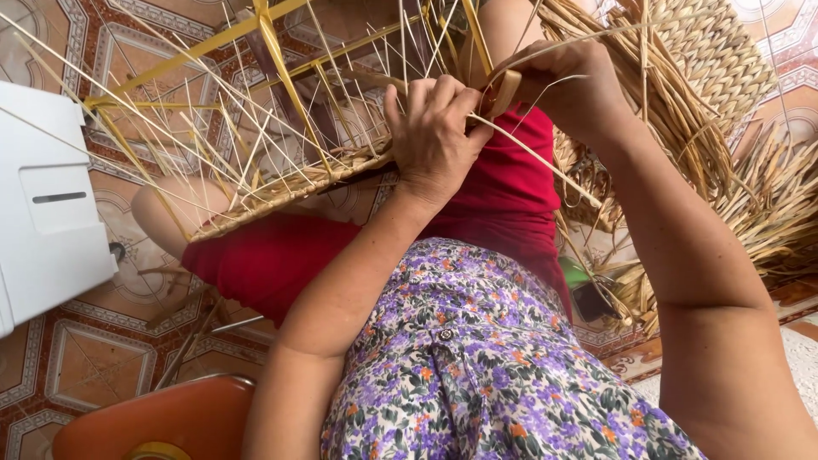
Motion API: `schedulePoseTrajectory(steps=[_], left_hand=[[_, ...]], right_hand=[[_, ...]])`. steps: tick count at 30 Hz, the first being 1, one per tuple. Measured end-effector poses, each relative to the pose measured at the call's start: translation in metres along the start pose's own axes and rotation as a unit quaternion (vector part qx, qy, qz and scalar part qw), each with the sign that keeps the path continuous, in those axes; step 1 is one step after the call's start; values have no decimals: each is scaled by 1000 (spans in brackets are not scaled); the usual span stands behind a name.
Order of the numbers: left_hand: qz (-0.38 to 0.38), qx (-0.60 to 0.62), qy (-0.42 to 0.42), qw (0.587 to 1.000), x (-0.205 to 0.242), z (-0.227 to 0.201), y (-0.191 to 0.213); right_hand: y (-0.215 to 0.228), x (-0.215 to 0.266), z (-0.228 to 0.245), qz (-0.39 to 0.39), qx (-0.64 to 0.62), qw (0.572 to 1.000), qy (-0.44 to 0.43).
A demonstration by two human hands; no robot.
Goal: The person weaves dried plant fibers around a rectangular frame by hand, then uses scissors to trim the excess fibers. After completing one side, the person flips the frame over and continues weaving fibers through the structure before trimming the remaining ends.
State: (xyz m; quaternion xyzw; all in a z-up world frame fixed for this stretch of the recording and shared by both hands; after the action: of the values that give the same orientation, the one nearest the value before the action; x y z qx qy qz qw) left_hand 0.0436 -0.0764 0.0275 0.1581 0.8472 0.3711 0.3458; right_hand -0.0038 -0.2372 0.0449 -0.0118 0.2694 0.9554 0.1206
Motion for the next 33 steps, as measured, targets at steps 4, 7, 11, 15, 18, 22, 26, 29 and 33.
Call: schedulePoseTrajectory(steps=[4,7,11,15,18,22,26,29,33], left_hand=[[15,-14,2,1000,1,5,-8],[11,-1,11,1000,3,9,-8],[2,21,12,1000,1,4,1],[-7,25,-8,1000,6,5,-1],[-13,47,-34,998,10,11,-4],[-14,75,-40,996,10,13,0],[8,94,-30,995,8,9,5],[7,103,-32,994,5,11,3],[46,112,-5,993,1,19,-8]], right_hand=[[-6,-7,25,13,161,978,129],[-8,-5,29,25,236,961,144],[-17,-3,10,60,317,929,181],[-21,-15,-4,179,272,946,-12],[-26,-21,12,209,343,912,-80],[-33,-22,28,169,376,911,-31],[-26,-7,20,237,359,899,-85],[-15,13,16,206,205,957,19],[-3,45,-18,-22,-2,997,-77]])
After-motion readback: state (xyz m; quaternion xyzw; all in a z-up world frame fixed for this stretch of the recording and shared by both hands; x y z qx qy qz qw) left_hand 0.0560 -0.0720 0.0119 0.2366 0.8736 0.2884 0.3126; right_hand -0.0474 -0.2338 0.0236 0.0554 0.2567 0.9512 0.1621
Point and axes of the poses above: each hand's wrist, its own x-axis away from the middle knuckle, its own y-axis out of the back of the hand, z = x × y, the point moved 7 cm from there along -x, towards the middle knuckle, and after that the axes turned 5 degrees about -z, right-handed, at the moved point
